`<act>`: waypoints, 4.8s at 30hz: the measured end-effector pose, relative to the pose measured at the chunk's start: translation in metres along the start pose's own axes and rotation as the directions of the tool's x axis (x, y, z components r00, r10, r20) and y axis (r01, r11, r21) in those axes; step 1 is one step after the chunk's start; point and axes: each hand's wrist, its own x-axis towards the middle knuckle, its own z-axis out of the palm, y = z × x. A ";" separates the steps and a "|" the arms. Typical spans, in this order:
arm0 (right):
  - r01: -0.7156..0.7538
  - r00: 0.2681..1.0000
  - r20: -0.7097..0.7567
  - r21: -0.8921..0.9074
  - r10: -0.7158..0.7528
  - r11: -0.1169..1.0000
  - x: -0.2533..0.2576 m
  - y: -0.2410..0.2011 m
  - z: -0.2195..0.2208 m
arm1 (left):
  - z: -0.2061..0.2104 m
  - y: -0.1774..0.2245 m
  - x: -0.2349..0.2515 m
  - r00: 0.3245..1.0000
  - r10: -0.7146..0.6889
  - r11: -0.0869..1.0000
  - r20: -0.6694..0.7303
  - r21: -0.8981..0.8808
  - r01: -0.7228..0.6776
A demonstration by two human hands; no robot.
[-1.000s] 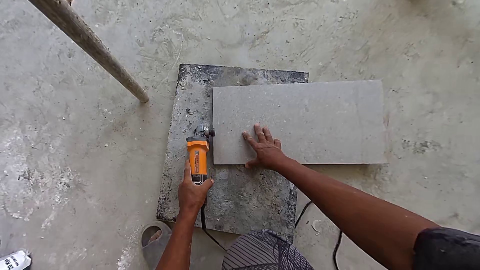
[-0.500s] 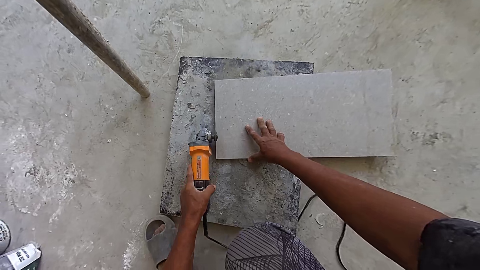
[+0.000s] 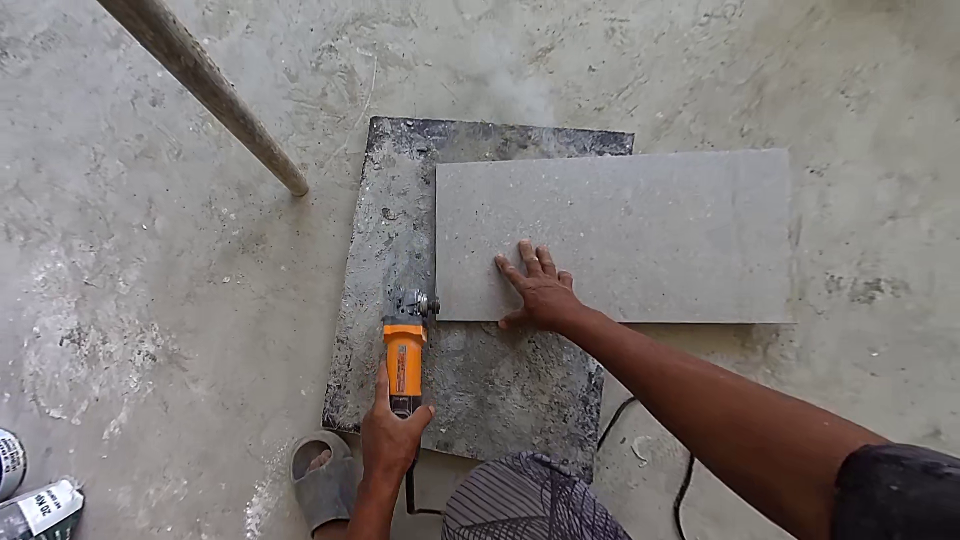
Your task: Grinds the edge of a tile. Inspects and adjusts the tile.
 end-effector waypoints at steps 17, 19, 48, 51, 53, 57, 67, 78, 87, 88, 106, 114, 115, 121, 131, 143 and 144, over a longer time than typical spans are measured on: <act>-0.042 0.998 0.039 -0.031 0.043 0.999 0.000 -0.001 0.000 | -0.019 0.094 0.086 0.991 0.105 0.993 -0.078 -0.038 -0.109; -0.046 0.998 0.041 -0.032 0.048 0.998 0.000 -0.001 0.001 | -0.018 0.106 0.098 0.990 0.114 0.993 -0.085 -0.034 -0.117; -0.033 0.999 0.028 -0.017 0.034 0.999 -0.002 -0.001 0.001 | -0.007 0.081 0.080 0.996 0.071 0.997 -0.060 0.006 -0.071; -0.038 0.999 0.025 -0.026 0.038 0.999 -0.001 -0.002 0.000 | -0.010 0.078 0.077 0.996 0.071 0.997 -0.054 -0.012 -0.071; -0.040 0.999 0.031 -0.026 0.041 0.999 -0.001 -0.003 -0.001 | -0.012 0.083 0.082 0.996 0.070 0.997 -0.059 -0.026 -0.072; -0.035 0.999 0.019 -0.015 0.035 0.999 -0.002 -0.002 0.001 | -0.017 0.105 0.105 0.989 0.117 0.992 -0.092 -0.035 -0.121; -0.035 0.999 0.018 -0.023 0.035 0.999 -0.002 -0.002 0.002 | -0.021 0.158 0.152 0.973 0.196 0.980 -0.122 -0.019 -0.200; -0.029 0.999 0.024 -0.005 0.029 1.000 -0.002 0.001 0.004 | -0.014 0.140 0.134 0.980 0.161 0.987 -0.113 0.005 -0.161; -0.026 0.999 0.018 -0.009 0.026 1.000 -0.002 0.000 0.003 | -0.007 0.102 0.098 0.990 0.109 0.994 -0.095 0.002 -0.109; -0.024 1.000 0.019 0.002 0.024 1.000 -0.002 -0.001 0.002 | -0.007 0.098 0.094 0.990 0.106 0.994 -0.090 0.001 -0.106; -0.021 0.999 0.025 0.002 0.020 1.000 -0.002 0.000 0.002 | -0.001 0.050 0.046 0.996 0.067 0.998 -0.066 0.016 -0.066; -0.010 1.000 0.020 -0.002 0.010 1.000 -0.001 0.001 0.002 | 0.001 0.031 0.027 0.998 0.037 0.999 -0.049 0.001 -0.037; -0.008 1.000 0.019 0.000 0.008 1.000 -0.001 0.001 0.002 | 0.001 0.029 0.025 0.999 0.028 1.000 -0.044 -0.001 -0.028; 0.013 1.000 -0.001 0.015 -0.013 1.000 -0.001 0.002 0.001 | 0.001 0.015 0.010 1.000 -0.004 1.000 -0.027 0.014 0.004; 0.000 1.000 -0.019 0.000 0.000 1.000 0.000 0.000 -0.001 | 0.005 -0.017 -0.015 0.999 0.035 0.998 -0.041 -0.050 -0.037; 0.419 0.892 -0.080 0.514 -0.444 0.748 -0.104 -0.061 0.045 | 0.004 -0.019 -0.004 0.950 0.179 0.386 0.254 -0.907 0.170; 0.483 0.836 -0.097 0.596 -0.540 0.641 -0.121 -0.076 0.051 | 0.006 -0.014 -0.004 0.942 0.214 0.320 0.260 -0.930 0.183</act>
